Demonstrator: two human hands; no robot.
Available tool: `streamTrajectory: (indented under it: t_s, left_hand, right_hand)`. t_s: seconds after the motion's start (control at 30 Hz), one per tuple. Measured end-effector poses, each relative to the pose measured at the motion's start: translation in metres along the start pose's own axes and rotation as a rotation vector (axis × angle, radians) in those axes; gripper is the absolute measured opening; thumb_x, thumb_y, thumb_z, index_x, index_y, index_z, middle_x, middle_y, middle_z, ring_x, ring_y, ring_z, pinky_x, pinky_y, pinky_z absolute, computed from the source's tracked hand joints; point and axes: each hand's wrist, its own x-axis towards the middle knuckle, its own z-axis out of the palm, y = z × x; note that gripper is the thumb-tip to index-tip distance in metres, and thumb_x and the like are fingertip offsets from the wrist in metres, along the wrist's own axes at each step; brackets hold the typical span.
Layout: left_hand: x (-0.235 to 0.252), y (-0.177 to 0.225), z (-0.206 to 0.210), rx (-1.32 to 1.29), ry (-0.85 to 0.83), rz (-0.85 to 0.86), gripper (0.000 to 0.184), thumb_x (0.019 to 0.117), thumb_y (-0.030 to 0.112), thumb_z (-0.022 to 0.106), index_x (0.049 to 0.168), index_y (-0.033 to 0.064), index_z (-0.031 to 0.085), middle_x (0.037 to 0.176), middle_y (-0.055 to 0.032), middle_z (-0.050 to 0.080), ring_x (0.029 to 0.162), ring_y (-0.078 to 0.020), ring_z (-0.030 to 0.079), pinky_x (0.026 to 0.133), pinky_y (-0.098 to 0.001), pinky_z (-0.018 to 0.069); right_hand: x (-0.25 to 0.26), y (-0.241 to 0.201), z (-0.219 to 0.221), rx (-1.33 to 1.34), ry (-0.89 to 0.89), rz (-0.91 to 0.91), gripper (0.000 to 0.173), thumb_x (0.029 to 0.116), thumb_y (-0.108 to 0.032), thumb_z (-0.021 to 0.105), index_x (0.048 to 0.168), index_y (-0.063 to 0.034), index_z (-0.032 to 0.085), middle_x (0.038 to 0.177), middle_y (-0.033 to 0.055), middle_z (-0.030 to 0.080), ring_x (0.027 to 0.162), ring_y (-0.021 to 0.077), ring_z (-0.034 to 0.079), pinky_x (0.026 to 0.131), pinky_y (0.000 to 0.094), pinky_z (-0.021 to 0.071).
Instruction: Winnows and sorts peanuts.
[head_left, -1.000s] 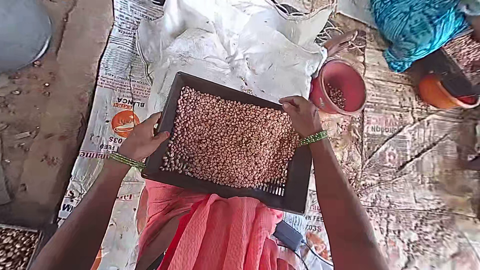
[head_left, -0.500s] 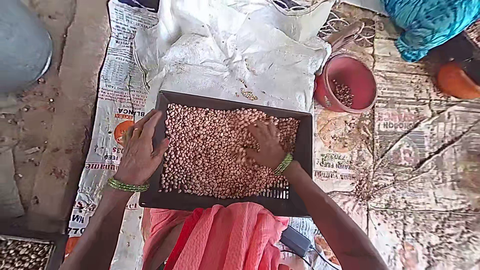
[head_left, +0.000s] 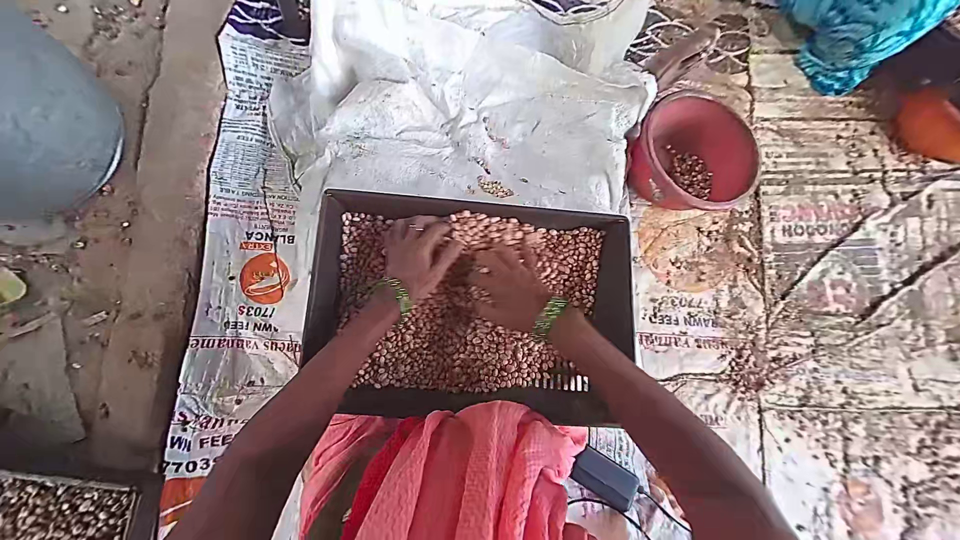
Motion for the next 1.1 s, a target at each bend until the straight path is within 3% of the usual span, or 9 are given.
streamTrajectory:
  t_s: [0.07, 0.2, 0.4, 0.47, 0.63, 0.8, 0.87, 1.0, 1.1]
  left_hand:
    - [0.001, 0.022, 0.014, -0.018, -0.122, 0.121, 0.043, 0.1005, 0.044, 0.059, 0.123, 0.0087, 0.072, 0.136, -0.019, 0.062, 0.134, -0.044, 0.051, 0.11, -0.0684, 0.0338]
    - [-0.031, 0.056, 0.015, 0.039, -0.517, 0.296, 0.063, 0.0931, 0.064, 0.061, 0.137, 0.0195, 0.066, 0.152, -0.0136, 0.053, 0.151, -0.0394, 0.031, 0.12, -0.0719, 0.011]
    - [-0.109, 0.008, -0.044, 0.278, -0.538, 0.255, 0.061, 0.077, 0.039, 0.083, 0.133, 0.0196, 0.069, 0.16, -0.0194, 0.042, 0.151, -0.0533, 0.025, 0.111, -0.0831, 0.0098]
    - [-0.106, -0.016, -0.058, 0.405, -0.482, 0.144, 0.071, 0.0696, 0.035, 0.089, 0.134, 0.0143, 0.068, 0.163, -0.0258, 0.033, 0.151, -0.0566, 0.018, 0.112, -0.0827, 0.0093]
    - [-0.037, -0.011, -0.048, 0.406, -0.585, -0.215, 0.083, 0.0835, 0.021, 0.08, 0.156, 0.0106, 0.042, 0.165, -0.0319, 0.018, 0.152, -0.0562, 0.01, 0.117, -0.0742, 0.0096]
    - [-0.015, 0.047, 0.002, 0.2, -0.595, 0.092, 0.062, 0.0953, 0.053, 0.065, 0.145, 0.0164, 0.059, 0.145, -0.0268, 0.053, 0.142, -0.05, 0.04, 0.114, -0.0748, 0.022]
    - [-0.035, 0.059, 0.01, 0.083, -0.676, 0.234, 0.062, 0.0954, 0.057, 0.063, 0.141, 0.0162, 0.063, 0.155, -0.0207, 0.047, 0.151, -0.046, 0.027, 0.116, -0.0777, 0.0108]
    - [-0.1, 0.031, -0.02, 0.155, -0.65, 0.383, 0.056, 0.0902, 0.053, 0.069, 0.138, 0.025, 0.064, 0.158, -0.0118, 0.047, 0.152, -0.0443, 0.029, 0.115, -0.0789, 0.008]
    - [-0.119, -0.01, -0.052, 0.362, -0.434, 0.292, 0.075, 0.0618, 0.029, 0.091, 0.133, 0.0206, 0.069, 0.159, -0.0219, 0.042, 0.148, -0.0566, 0.029, 0.108, -0.0848, 0.0166]
  right_hand:
    - [-0.023, 0.019, -0.017, 0.023, -0.06, 0.171, 0.049, 0.0894, -0.045, 0.075, 0.13, -0.0191, 0.07, 0.148, 0.0182, 0.054, 0.144, 0.0488, 0.038, 0.108, 0.08, 0.0259]
    - [-0.071, 0.022, -0.04, 0.132, -0.462, 0.427, 0.088, 0.0827, -0.067, 0.074, 0.149, -0.0122, 0.053, 0.165, 0.0272, 0.025, 0.153, 0.0545, 0.01, 0.116, 0.0776, 0.0134]
    - [-0.057, -0.057, -0.006, 0.128, -0.609, 0.131, 0.053, 0.0919, -0.01, 0.071, 0.142, -0.0014, 0.058, 0.161, 0.0315, 0.032, 0.149, 0.0581, 0.021, 0.109, 0.0753, 0.0326]
    - [-0.024, -0.065, 0.009, 0.15, -0.518, -0.026, 0.047, 0.0937, -0.002, 0.066, 0.14, -0.0051, 0.061, 0.159, 0.0306, 0.036, 0.15, 0.0577, 0.02, 0.112, 0.0804, 0.0164]
    - [0.029, -0.023, 0.01, 0.024, -0.234, -0.045, 0.057, 0.0947, -0.05, 0.069, 0.144, -0.0215, 0.061, 0.156, 0.0198, 0.046, 0.149, 0.054, 0.027, 0.112, 0.084, 0.0012]
    - [-0.033, 0.02, -0.033, -0.066, -0.314, 0.257, 0.071, 0.0893, -0.068, 0.065, 0.144, -0.0229, 0.06, 0.158, 0.016, 0.043, 0.149, 0.0475, 0.029, 0.112, 0.0785, 0.0223]
    - [-0.065, 0.018, -0.037, -0.013, -0.498, 0.373, 0.081, 0.0861, -0.07, 0.068, 0.149, -0.0199, 0.055, 0.166, 0.0208, 0.029, 0.154, 0.051, 0.014, 0.115, 0.0755, 0.0168]
    - [-0.097, -0.026, -0.012, 0.171, -0.571, 0.286, 0.063, 0.0935, -0.041, 0.071, 0.149, -0.0128, 0.056, 0.162, 0.0319, 0.03, 0.151, 0.0588, 0.011, 0.11, 0.0835, 0.0138]
    - [-0.057, -0.06, 0.016, 0.196, -0.43, 0.051, 0.046, 0.0967, -0.009, 0.065, 0.142, -0.0138, 0.062, 0.159, 0.0278, 0.039, 0.151, 0.0568, 0.019, 0.113, 0.0802, 0.0177]
